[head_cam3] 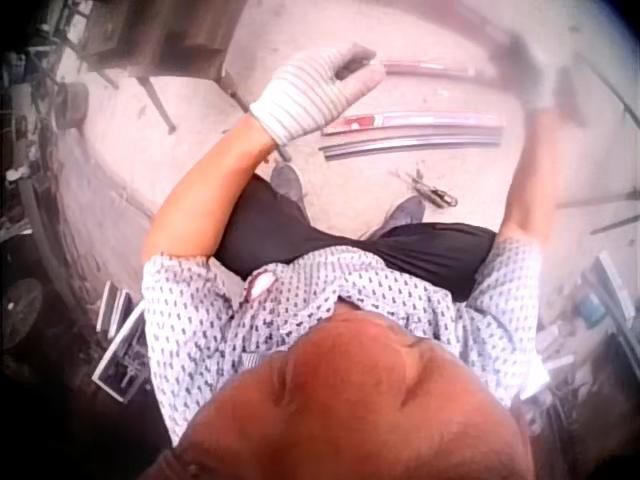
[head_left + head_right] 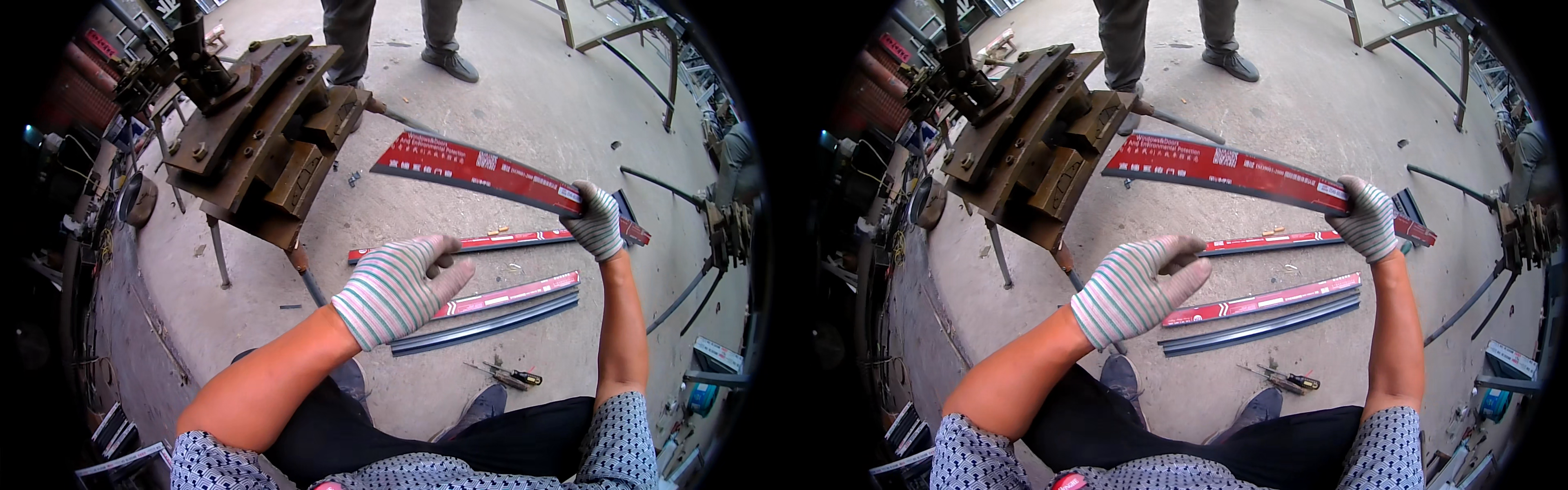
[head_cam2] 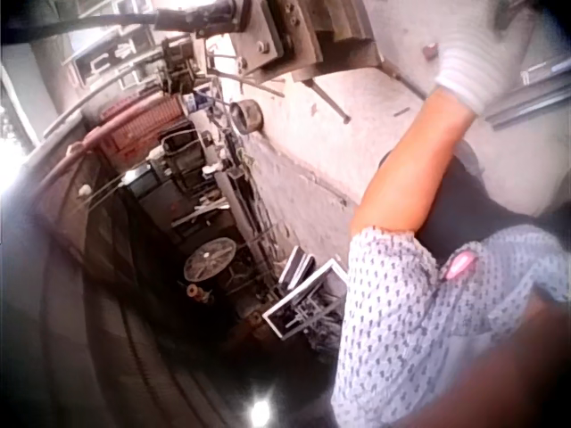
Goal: The person sits on the floor and repeatedly picks up long, red-labeled metal strips. They bend the strips to test flexibility, peel off the protective red film, and place the strips back on the floor. The person also briefly handles a small red plastic piece.
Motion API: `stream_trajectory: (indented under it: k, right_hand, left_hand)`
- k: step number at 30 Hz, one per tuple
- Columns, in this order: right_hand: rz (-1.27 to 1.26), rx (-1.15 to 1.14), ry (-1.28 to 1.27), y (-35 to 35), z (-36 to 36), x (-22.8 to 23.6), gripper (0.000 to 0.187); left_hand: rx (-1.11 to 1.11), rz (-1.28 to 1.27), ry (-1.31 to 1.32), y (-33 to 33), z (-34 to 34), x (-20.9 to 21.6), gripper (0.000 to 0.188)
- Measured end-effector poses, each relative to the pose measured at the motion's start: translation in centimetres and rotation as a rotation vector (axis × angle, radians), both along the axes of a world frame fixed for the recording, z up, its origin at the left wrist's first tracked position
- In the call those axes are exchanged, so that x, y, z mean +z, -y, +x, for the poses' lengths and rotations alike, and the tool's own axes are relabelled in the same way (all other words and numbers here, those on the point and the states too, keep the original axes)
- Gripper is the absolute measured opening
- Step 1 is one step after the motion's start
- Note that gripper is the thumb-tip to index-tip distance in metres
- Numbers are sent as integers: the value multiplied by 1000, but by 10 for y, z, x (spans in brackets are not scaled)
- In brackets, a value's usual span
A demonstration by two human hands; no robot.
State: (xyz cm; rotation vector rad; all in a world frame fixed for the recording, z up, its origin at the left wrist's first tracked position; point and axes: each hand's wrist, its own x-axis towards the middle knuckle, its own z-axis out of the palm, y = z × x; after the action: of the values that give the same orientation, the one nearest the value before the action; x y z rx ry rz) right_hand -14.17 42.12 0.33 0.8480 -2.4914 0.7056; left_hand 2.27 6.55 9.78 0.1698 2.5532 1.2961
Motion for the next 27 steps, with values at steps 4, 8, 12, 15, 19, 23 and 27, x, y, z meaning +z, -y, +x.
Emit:
stream_trajectory:
  k: [4, 8, 12, 15, 19, 23, 27]
  right_hand:
    - [-47, 64, 19, 18, 3, -3, 45]
    - [-36, 94, 58, 25, 5, -5, 44]
    - [-32, 93, 31, 27, 0, -12, 48]
    - [9, 85, -29, 32, -2, -11, 50]
    - [96, 10, -115, 49, -6, -9, 53]
    - [192, -233, -154, 69, -11, -9, 66]
    - [226, -562, -102, 86, -20, -15, 73]
  left_hand:
    - [218, 201, -30, 7, -4, -4, 57]
    - [296, 472, -5, 14, -10, 4, 56]
    - [386, 602, 4, 17, -10, 8, 50]
    - [370, 544, 17, 21, -8, 8, 46]
    - [334, 482, 18, 24, -3, 2, 39]
    - [296, 472, -92, 20, 4, -1, 33]
    - [197, 304, -279, 18, 6, -4, 28]
